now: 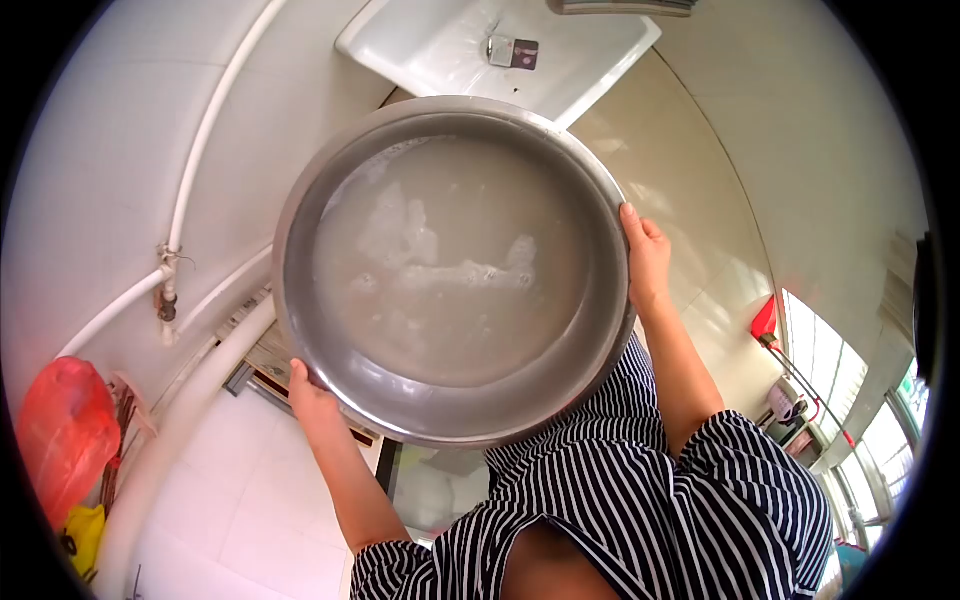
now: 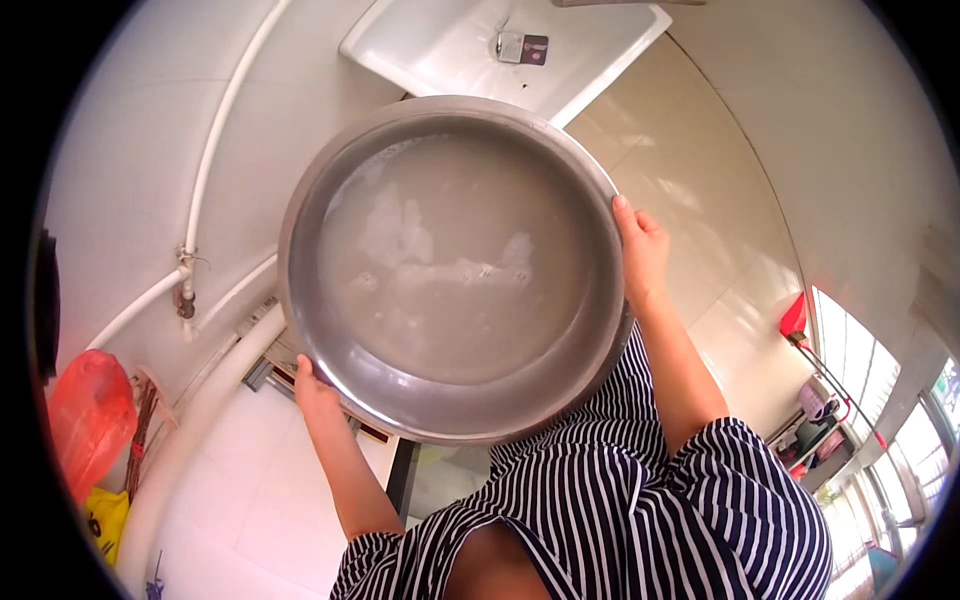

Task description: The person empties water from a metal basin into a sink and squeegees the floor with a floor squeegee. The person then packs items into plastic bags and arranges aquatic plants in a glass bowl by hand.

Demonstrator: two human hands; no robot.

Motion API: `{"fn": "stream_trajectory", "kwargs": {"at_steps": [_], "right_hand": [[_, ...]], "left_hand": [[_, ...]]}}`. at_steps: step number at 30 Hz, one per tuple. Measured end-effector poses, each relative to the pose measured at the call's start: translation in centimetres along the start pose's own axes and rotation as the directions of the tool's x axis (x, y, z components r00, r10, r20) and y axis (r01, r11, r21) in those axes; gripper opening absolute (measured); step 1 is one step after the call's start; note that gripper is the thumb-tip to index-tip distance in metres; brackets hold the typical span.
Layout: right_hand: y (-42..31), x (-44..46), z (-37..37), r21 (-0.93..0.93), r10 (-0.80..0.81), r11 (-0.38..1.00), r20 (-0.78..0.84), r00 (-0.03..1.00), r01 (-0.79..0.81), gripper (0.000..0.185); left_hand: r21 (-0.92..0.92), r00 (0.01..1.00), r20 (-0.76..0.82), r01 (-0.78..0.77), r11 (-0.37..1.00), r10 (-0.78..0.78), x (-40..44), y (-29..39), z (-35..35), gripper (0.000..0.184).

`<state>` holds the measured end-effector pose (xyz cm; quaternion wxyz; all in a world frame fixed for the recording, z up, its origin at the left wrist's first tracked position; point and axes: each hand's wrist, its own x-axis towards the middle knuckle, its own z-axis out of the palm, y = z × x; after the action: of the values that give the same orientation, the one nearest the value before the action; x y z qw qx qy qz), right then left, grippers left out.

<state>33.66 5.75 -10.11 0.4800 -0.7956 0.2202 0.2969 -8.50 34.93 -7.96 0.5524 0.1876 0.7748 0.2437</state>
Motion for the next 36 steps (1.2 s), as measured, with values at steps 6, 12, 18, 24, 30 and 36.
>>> {"fn": "stream_trajectory", "kwargs": {"at_steps": [6,12,18,24,30,36], "right_hand": [[-1.5,2.4,-4.5,-0.019,-0.028,0.999,-0.118,0.993,0.026,0.046],[-6.2,4.4,-7.9,-0.013,-0.042,0.999,-0.206,0.978,0.040,0.043],[-8.0,8.2,-10.9,-0.049,-0.002,0.999,-0.182,0.983,-0.007,0.040],[-9.1,10.3,-11.2,-0.022,0.059,0.998,-0.195,0.979,-0.064,0.040],[-11.3,11.1,-10.5,-0.017,0.095,0.995,-0.145,0.985,-0.099,0.040],[-10.5,12.9,-10.9,-0.072,0.084,0.993,-0.092,0.992,-0.091,0.040]], "left_hand": [[0.000,0.985,0.045,0.169,0.986,-0.169,-3.2,1.2,8.6,0.032],[0.054,0.976,0.077,0.201,0.978,-0.205,-2.9,0.9,16.5,0.033],[0.150,0.975,0.076,0.195,0.969,-0.208,-2.2,1.3,22.0,0.032],[0.218,0.981,0.078,0.159,0.963,-0.180,-4.4,3.1,25.4,0.031],[0.183,0.976,0.076,0.190,0.965,-0.206,-0.4,3.5,25.6,0.029],[0.262,0.971,0.114,0.173,0.950,-0.208,-0.7,4.2,25.4,0.030]]}}
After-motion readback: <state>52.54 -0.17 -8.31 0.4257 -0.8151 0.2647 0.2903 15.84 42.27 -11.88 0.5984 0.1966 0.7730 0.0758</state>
